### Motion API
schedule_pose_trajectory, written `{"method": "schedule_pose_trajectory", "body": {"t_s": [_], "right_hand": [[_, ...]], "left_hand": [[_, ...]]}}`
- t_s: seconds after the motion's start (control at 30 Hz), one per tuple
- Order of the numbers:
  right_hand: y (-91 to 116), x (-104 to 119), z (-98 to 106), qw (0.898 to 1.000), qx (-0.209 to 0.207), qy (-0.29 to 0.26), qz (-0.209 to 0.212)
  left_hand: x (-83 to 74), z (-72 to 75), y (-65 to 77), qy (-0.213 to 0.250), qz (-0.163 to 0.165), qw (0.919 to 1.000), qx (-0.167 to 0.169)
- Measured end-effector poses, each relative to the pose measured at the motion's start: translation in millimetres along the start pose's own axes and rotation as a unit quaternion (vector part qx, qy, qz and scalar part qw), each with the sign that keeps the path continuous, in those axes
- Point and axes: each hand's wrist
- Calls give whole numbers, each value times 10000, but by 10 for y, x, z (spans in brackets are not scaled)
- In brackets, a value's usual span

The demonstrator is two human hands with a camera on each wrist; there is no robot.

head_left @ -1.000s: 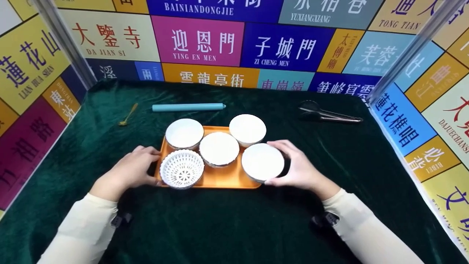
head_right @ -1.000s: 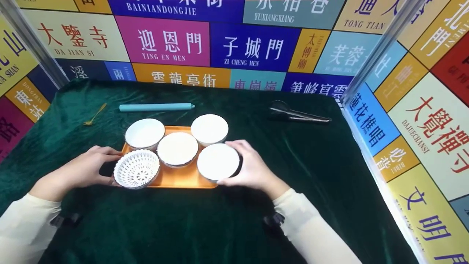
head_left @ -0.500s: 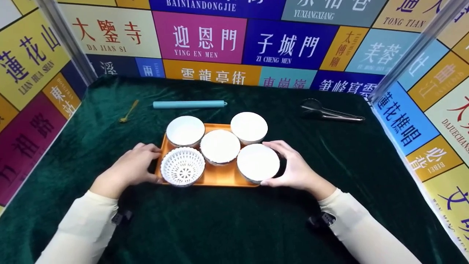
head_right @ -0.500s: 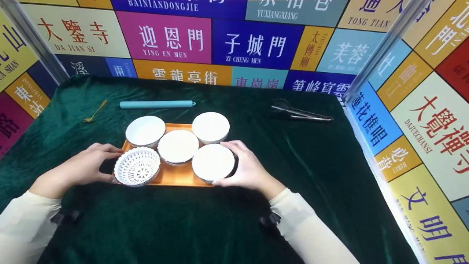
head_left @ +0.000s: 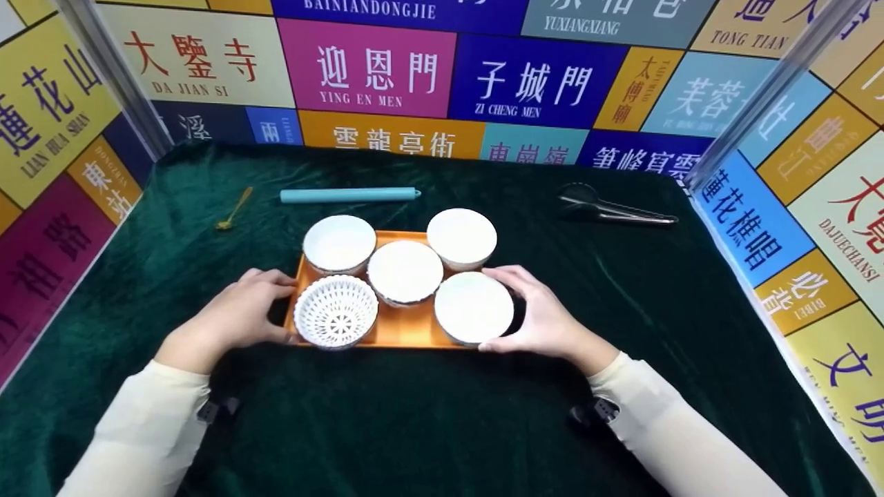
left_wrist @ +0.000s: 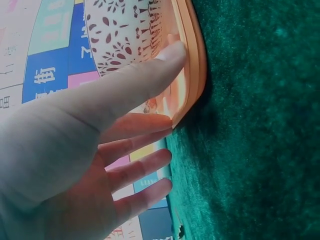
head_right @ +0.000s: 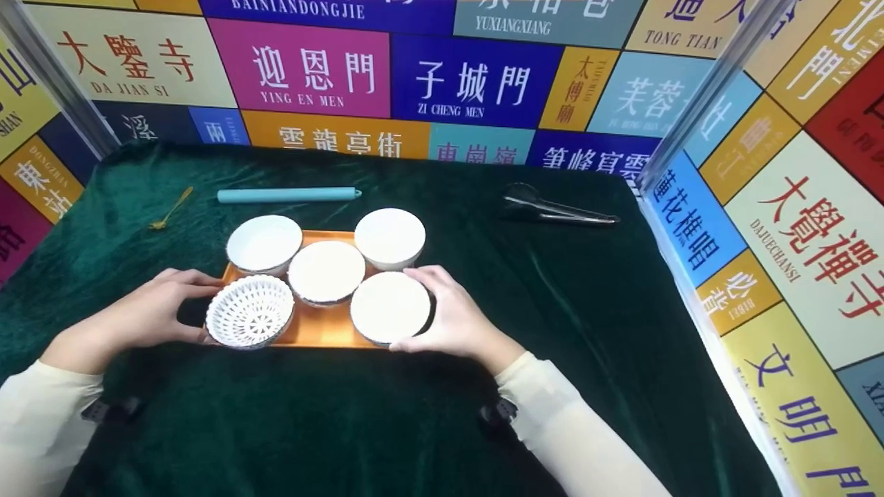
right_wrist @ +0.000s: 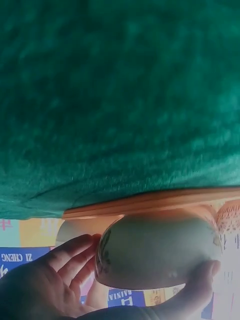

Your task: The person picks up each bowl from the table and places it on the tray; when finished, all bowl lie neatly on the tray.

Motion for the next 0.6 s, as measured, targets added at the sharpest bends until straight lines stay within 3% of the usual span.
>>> {"method": "schedule_pose_trajectory", "body": {"t_s": [0.37,0.6], "right_hand": [[-20,5,-34,9998,25,188,14],[5,-23,-69,9998,159,-77,-12]], "left_hand": [[164,-36,45,505,-222,9983,-203],[236,-107,45,693,-356,9965,-293]]}}
Point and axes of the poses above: each hand's wrist, its own y-axis away from the middle knuckle, its own z-axis out of the back of the hand, x = y × z, and after that the axes turned 9 degrees about -z, right-handed
